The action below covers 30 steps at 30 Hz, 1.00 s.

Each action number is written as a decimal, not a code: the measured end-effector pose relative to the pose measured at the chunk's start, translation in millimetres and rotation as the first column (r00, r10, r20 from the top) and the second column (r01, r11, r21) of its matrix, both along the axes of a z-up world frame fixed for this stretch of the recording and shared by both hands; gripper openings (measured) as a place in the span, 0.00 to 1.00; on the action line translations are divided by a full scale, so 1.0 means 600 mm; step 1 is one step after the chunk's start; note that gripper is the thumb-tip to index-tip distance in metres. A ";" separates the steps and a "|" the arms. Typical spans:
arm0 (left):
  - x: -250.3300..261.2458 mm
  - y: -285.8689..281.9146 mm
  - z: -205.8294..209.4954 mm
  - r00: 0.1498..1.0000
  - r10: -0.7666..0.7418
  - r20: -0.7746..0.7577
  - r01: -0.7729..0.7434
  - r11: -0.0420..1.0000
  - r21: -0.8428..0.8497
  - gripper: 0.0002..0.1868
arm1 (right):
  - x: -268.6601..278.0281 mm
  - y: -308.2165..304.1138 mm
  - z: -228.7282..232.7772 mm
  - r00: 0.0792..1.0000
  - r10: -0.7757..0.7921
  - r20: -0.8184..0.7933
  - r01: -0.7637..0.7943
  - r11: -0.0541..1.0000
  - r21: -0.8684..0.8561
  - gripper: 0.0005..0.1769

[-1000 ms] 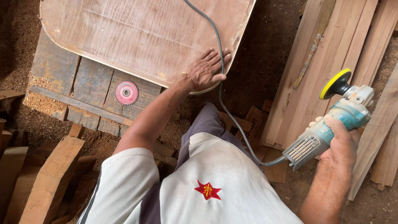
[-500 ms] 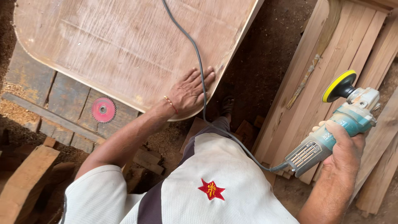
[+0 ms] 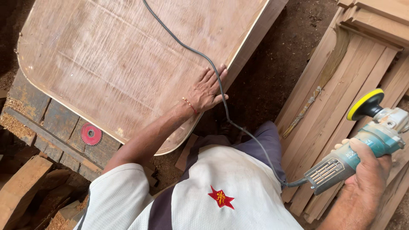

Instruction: The person sands the curved edges of a wooden board using an electric sander, touches the smoothed edges by hand, and sets the tool down on the workbench.

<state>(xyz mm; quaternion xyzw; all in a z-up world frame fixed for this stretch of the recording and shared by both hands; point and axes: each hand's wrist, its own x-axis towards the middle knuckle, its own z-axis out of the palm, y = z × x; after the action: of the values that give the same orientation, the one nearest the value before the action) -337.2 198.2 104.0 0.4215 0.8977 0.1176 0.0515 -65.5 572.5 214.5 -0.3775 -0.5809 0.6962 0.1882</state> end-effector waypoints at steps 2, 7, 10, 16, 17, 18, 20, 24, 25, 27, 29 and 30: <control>-0.018 0.025 -0.004 0.998 0.050 0.026 -0.050 0.999 -0.016 0.47 | -0.022 0.047 -0.003 0.999 0.028 0.027 -0.028 1.000 0.001 0.22; -0.089 0.100 -0.020 0.958 0.286 -0.006 -0.286 0.957 -0.053 0.48 | -0.123 0.177 -0.032 0.993 0.120 0.014 -0.119 0.992 -0.047 0.22; -0.111 0.156 -0.020 0.954 0.300 0.025 -0.300 0.954 -0.010 0.51 | -0.200 0.250 -0.038 0.983 0.183 -0.026 -0.184 0.982 -0.050 0.25; -0.146 0.205 -0.002 0.911 0.411 0.042 -0.405 0.908 -0.106 0.52 | -0.321 0.333 -0.026 0.944 0.327 -0.036 -0.329 0.942 -0.064 0.26; -0.163 0.224 -0.005 0.902 0.428 0.049 -0.420 0.900 -0.119 0.52 | -0.341 0.343 -0.023 0.930 0.364 -0.059 -0.367 0.929 -0.054 0.27; -0.174 0.238 -0.007 0.893 0.446 0.056 -0.436 0.890 -0.131 0.52 | -0.360 0.350 -0.021 0.925 0.375 -0.056 -0.378 0.924 -0.052 0.27; -0.176 0.251 -0.010 0.904 0.424 0.052 -0.417 0.903 -0.103 0.52 | -0.392 0.353 -0.017 0.928 0.371 0.028 -0.370 0.928 -0.041 0.31; -0.150 0.249 -0.011 0.918 0.397 0.000 -0.396 0.915 -0.072 0.51 | -0.432 0.357 -0.014 0.909 0.416 -0.017 -0.416 0.908 -0.043 0.32; -0.154 0.249 -0.010 0.919 0.393 0.000 -0.392 0.917 -0.069 0.51 | -0.437 0.358 -0.014 0.903 0.428 -0.025 -0.429 0.903 -0.032 0.33; -0.166 0.256 -0.008 0.909 0.415 0.042 -0.409 0.907 -0.101 0.51 | -0.451 0.365 -0.014 0.899 0.438 -0.031 -0.438 0.899 -0.016 0.34; -0.205 0.276 -0.010 0.906 0.420 0.054 -0.414 0.905 -0.094 0.51 | -0.465 0.371 -0.019 0.901 0.432 0.024 -0.432 0.902 -0.023 0.33; -0.227 0.287 -0.012 0.902 0.428 0.064 -0.421 0.902 -0.093 0.51 | -0.471 0.373 -0.022 0.903 0.429 0.027 -0.429 0.903 -0.016 0.33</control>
<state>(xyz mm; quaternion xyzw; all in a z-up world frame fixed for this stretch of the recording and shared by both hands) -473.5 370.3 96.8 0.2084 0.9689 0.1088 0.0777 -348.4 796.3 201.0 -0.2517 -0.6491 0.7176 0.0202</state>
